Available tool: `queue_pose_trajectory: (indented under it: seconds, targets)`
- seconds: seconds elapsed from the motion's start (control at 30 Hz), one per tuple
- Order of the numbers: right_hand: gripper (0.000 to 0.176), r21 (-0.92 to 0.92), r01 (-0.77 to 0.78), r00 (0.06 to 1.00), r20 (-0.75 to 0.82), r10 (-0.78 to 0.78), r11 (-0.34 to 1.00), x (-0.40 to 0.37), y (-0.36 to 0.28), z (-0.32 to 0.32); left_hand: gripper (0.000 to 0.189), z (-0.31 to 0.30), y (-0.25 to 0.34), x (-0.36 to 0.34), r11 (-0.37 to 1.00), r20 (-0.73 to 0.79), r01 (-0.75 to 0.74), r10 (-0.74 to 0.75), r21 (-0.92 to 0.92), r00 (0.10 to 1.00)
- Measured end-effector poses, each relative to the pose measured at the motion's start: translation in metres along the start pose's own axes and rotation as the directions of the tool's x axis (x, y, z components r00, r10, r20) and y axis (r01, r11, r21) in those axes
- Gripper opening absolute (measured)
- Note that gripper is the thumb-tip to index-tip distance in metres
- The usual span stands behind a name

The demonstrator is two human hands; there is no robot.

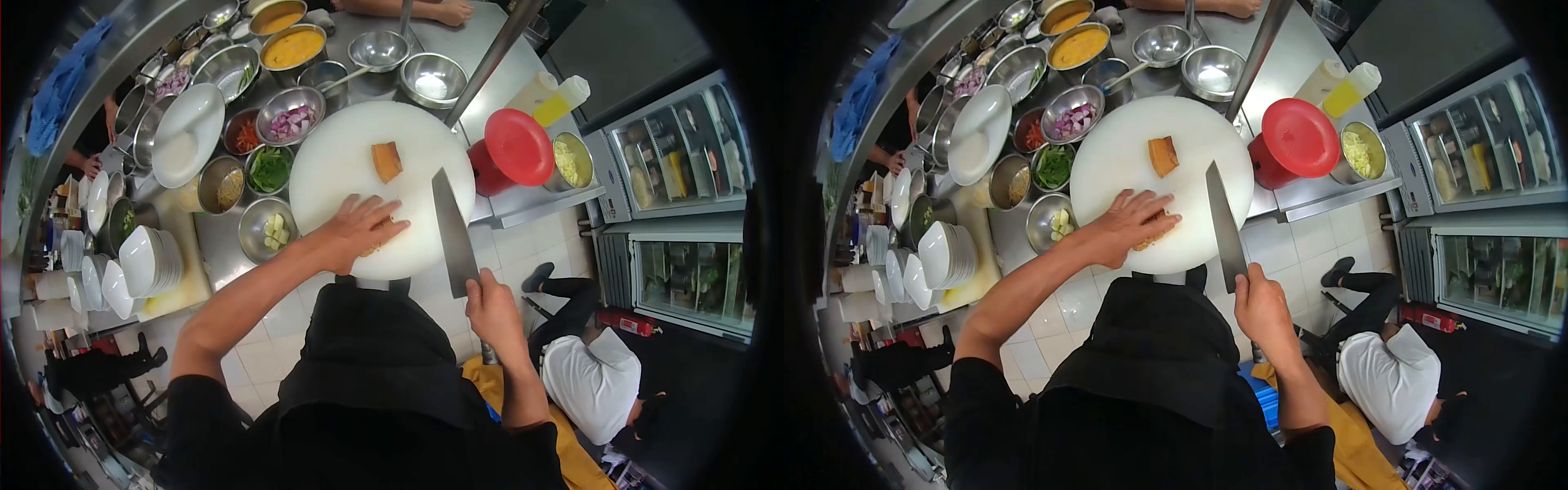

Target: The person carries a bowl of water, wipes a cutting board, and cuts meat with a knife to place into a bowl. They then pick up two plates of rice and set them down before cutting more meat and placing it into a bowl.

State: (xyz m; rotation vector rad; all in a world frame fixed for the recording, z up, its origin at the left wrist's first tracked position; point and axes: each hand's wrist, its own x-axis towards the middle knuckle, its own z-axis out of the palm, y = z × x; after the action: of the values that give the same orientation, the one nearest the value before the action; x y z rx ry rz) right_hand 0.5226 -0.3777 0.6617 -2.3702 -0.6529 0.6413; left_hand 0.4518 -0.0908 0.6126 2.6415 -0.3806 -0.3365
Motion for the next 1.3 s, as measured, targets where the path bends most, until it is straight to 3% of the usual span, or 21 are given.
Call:
queue_pose_trajectory:
  seconds: [0.03,0.07,0.17,0.27,0.33,0.43,0.47,0.5,0.53,0.6,0.63,0.7,0.8,0.9,0.93,0.97,1.0,1.1,1.13,1.23,1.3]
  targets:
    - [0.017,0.012,-0.038,0.999,0.028,0.037,0.999,-0.002,0.007,0.005,0.098,0.005,-0.003,0.005,0.993,0.048,-0.074,0.070,0.093,0.996]
    - [0.018,0.027,-0.070,0.996,0.058,0.068,0.997,-0.003,0.014,0.011,0.096,0.014,-0.008,0.008,0.983,-0.011,-0.147,0.149,0.111,0.989]
    - [0.022,-0.043,0.037,0.996,-0.085,-0.040,0.998,-0.008,0.031,0.031,0.088,0.014,-0.013,0.020,0.976,0.100,-0.171,0.158,0.134,0.982]
    - [0.020,0.100,-0.181,0.983,0.043,0.177,0.978,-0.007,0.023,0.030,0.090,0.001,-0.019,0.012,0.993,-0.075,-0.119,0.118,-0.009,0.990]
    - [0.020,0.121,-0.159,0.987,0.040,0.155,0.980,-0.007,0.031,0.037,0.088,-0.029,-0.030,-0.006,0.998,-0.256,-0.055,0.047,-0.027,0.966]
    - [0.020,0.126,-0.205,0.979,0.028,0.203,0.971,-0.005,0.024,0.038,0.083,-0.069,-0.100,-0.050,0.991,-0.550,0.129,-0.127,-0.035,0.825]
    - [0.020,0.124,-0.233,0.972,0.033,0.231,0.965,-0.006,0.021,0.038,0.077,-0.094,-0.117,-0.067,0.964,-0.648,0.261,-0.164,0.056,0.744]
    - [0.020,0.124,-0.226,0.974,0.025,0.224,0.966,-0.006,0.019,0.039,0.071,-0.106,-0.155,-0.086,0.926,-0.699,0.376,-0.259,0.016,0.666]
    - [0.019,0.105,-0.214,0.977,0.013,0.214,0.971,-0.006,0.017,0.040,0.067,-0.114,-0.189,-0.106,0.865,-0.712,0.500,-0.333,0.030,0.618]
    - [0.019,0.089,-0.206,0.978,-0.008,0.207,0.974,-0.006,0.014,0.042,0.110,-0.130,-0.249,-0.135,0.677,-0.591,0.714,-0.654,-0.179,0.473]
    - [0.018,0.065,-0.190,0.981,-0.021,0.192,0.980,-0.007,0.013,0.043,0.110,-0.132,-0.264,-0.144,0.548,-0.557,0.813,-0.745,-0.197,0.367]
    - [0.018,0.046,-0.185,0.981,-0.052,0.187,0.982,-0.006,0.003,0.044,0.107,-0.132,-0.285,-0.150,0.452,-0.492,0.858,-0.820,-0.245,0.292]
    - [0.018,-0.034,-0.182,0.982,-0.063,0.179,0.983,-0.005,-0.009,0.043,0.106,-0.127,-0.301,-0.148,0.411,-0.506,0.882,-0.825,-0.230,0.252]
    - [0.018,-0.001,-0.220,0.975,-0.045,0.220,0.975,-0.004,-0.003,0.050,0.091,-0.125,-0.299,-0.146,0.458,-0.571,0.866,-0.773,-0.201,0.276]
    - [0.018,0.042,-0.202,0.977,-0.055,0.205,0.978,-0.002,-0.009,0.049,0.078,-0.121,-0.318,-0.149,0.496,-0.574,0.866,-0.729,-0.068,0.372]
    - [0.018,0.089,-0.196,0.976,-0.075,0.203,0.977,-0.002,-0.014,0.047,0.066,-0.112,-0.333,-0.148,0.519,-0.638,0.854,-0.669,-0.033,0.381]
    - [0.019,0.007,-0.165,0.977,-0.136,0.165,0.986,-0.004,-0.019,0.047,0.055,-0.105,-0.344,-0.146,0.536,-0.697,0.844,-0.604,0.005,0.388]
    - [0.020,-0.095,-0.080,0.980,-0.190,0.061,0.992,-0.004,-0.014,0.049,0.040,-0.113,-0.227,-0.092,0.793,-0.933,0.601,-0.282,-0.095,0.224]
    - [0.020,-0.105,-0.106,0.976,-0.202,0.083,0.989,-0.003,-0.013,0.047,0.041,-0.090,-0.213,-0.065,0.888,-0.857,0.387,-0.387,-0.248,0.340]
    - [0.020,-0.055,-0.131,0.983,-0.134,0.123,0.990,-0.001,-0.011,0.046,0.044,-0.038,-0.127,0.009,0.926,-0.622,0.130,-0.337,-0.353,0.707]
    - [0.021,0.047,-0.215,0.974,-0.066,0.218,0.975,0.000,-0.009,0.046,0.052,-0.016,-0.090,0.053,0.935,-0.447,0.254,-0.343,-0.249,0.826]
